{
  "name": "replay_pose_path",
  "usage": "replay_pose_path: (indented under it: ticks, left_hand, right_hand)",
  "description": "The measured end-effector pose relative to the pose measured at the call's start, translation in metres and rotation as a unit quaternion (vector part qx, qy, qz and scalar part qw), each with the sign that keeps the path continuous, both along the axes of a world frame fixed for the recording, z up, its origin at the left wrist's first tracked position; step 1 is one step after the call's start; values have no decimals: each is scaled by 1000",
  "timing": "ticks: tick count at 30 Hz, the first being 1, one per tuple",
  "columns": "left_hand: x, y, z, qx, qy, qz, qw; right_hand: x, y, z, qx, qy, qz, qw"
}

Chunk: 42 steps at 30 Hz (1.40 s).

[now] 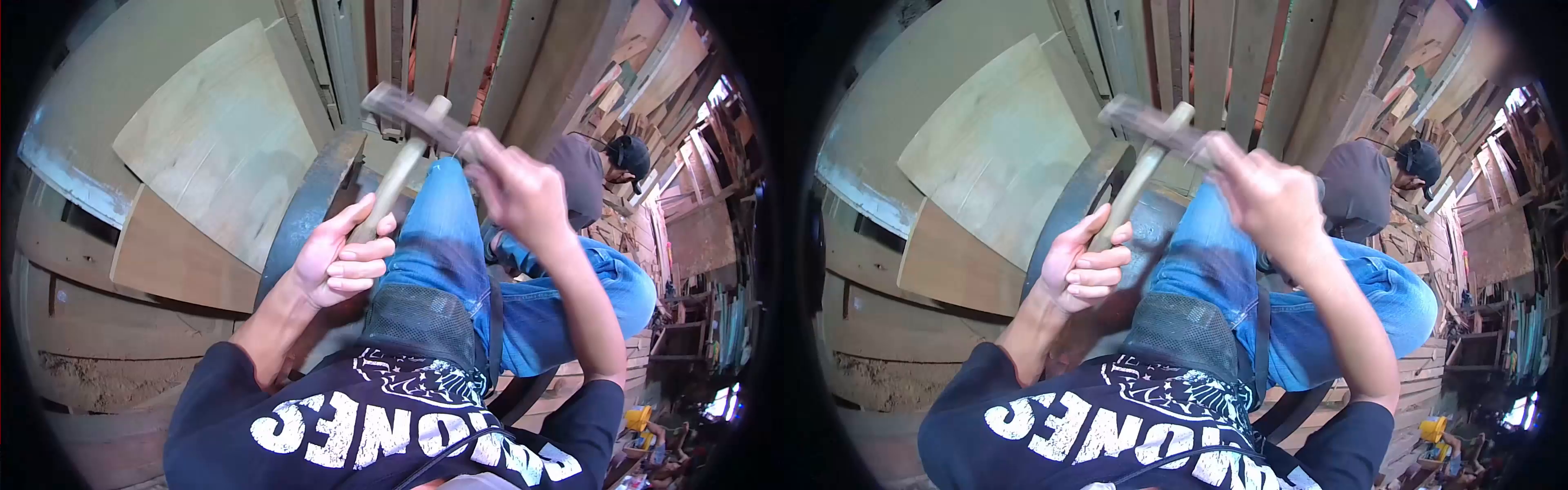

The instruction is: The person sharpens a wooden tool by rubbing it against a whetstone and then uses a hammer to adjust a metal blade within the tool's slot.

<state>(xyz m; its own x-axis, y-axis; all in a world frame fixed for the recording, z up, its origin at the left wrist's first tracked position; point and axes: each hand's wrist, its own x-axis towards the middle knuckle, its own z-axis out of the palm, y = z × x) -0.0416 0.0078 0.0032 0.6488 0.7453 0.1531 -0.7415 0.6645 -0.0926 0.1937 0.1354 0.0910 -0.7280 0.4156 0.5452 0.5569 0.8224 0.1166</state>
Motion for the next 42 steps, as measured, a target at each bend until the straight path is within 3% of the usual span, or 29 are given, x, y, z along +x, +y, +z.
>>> replay_pose_path:
  ticks: [3, 5, 7, 9, 14, 17, 19, 21, 24, 27, 29, 30, 33, 34, 35, 37, 42]
  left_hand:
    - [-2, -1, -1, 15, -37, -11, 999]
    - [0, 1, -2, 29, -56, -15, 998]
    - [0, 1, -3, 13, -74, -17, 997]
    - [-1, 1, -3, 12, -79, -21, 997]
    - [1, 1, -3, 5, -93, -23, 995]
    - [-1, -1, 0, 0, -98, -29, 995]
    - [1, 0, 1, 30, -98, -14, 995]
    - [0, -1, 2, 10, -109, -3, 994]
    - [-3, 1, -2, 42, -120, 2, 992]
    - [0, 0, 3, 60, -69, -21, 996]
    - [2, -3, 9, 30, 167, 53, 984]
    - [4, -3, 11, 18, 212, 60, 975]
    - [3, -2, 8, 71, 236, 77, 966]
    - [3, -5, 14, 59, 314, 104, 942]
    - [5, -6, 20, 59, 316, 102, 941]
    - [11, -9, 26, 97, 462, 156, 868]
    - [15, -6, 28, 49, 495, 147, 855]
  right_hand:
    - [-4, -2, 6, 16, 20, -55, 998]
    - [-8, -31, 3, -35, -16, 17, 999]
    - [-5, -9, 1, -21, 3, 43, 999]
    - [-4, 8, 10, 22, 2, -61, 998]
    - [-3, -17, 5, -30, -25, 33, 999]
    - [-1, 7, 8, 14, 21, -59, 998]
    - [-8, -15, 1, -8, 27, 57, 998]
    - [-12, -26, 2, -39, -17, 42, 998]
    - [-15, 2, 11, -24, 40, -33, 998]
    - [-12, -6, 14, -60, 50, -18, 997]
    - [-12, -8, 8, -89, 36, -40, 995]
    - [-11, -4, 2, -73, 49, -30, 996]
    - [-4, -1, -3, -59, 54, -27, 996]
    - [-3, -1, -3, -54, 43, -34, 997]
    - [-2, -2, -4, -49, 33, -41, 997]
    - [-1, -3, -7, -57, 38, -39, 997]
    - [3, -3, -9, -54, 41, -33, 997]
